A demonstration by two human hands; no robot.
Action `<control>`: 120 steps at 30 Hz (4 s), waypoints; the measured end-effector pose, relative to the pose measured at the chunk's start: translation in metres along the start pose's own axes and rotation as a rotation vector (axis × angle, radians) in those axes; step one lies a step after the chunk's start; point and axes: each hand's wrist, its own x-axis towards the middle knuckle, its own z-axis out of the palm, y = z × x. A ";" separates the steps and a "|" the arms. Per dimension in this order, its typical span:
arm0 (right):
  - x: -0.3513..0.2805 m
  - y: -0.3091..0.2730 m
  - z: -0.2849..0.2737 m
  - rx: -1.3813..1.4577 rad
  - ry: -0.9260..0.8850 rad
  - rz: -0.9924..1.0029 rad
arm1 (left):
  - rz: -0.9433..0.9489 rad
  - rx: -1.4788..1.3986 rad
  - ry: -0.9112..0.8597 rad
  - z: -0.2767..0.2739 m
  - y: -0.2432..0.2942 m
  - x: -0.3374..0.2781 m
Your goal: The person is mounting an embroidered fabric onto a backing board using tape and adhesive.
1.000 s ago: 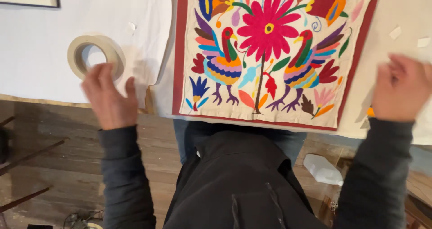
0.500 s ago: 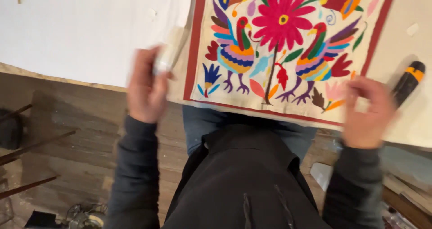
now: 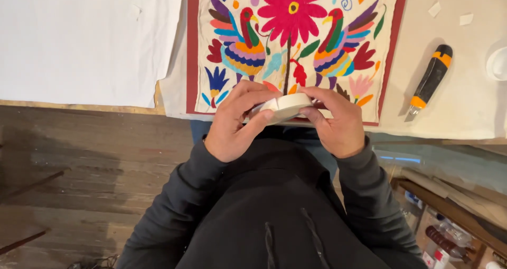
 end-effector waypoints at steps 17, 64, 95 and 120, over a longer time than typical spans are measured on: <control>-0.028 0.041 0.018 0.336 -0.079 0.255 | -0.149 -0.367 0.018 0.007 -0.021 -0.010; 0.013 -0.035 -0.112 -0.993 -0.133 -0.408 | -0.023 -0.005 0.026 0.028 0.029 0.071; 0.011 -0.048 -0.081 -1.091 -0.105 -0.404 | 0.048 0.145 0.095 0.019 0.016 0.070; -0.001 -0.024 -0.085 -1.264 -0.046 -0.242 | 0.004 0.286 0.114 -0.012 0.025 0.063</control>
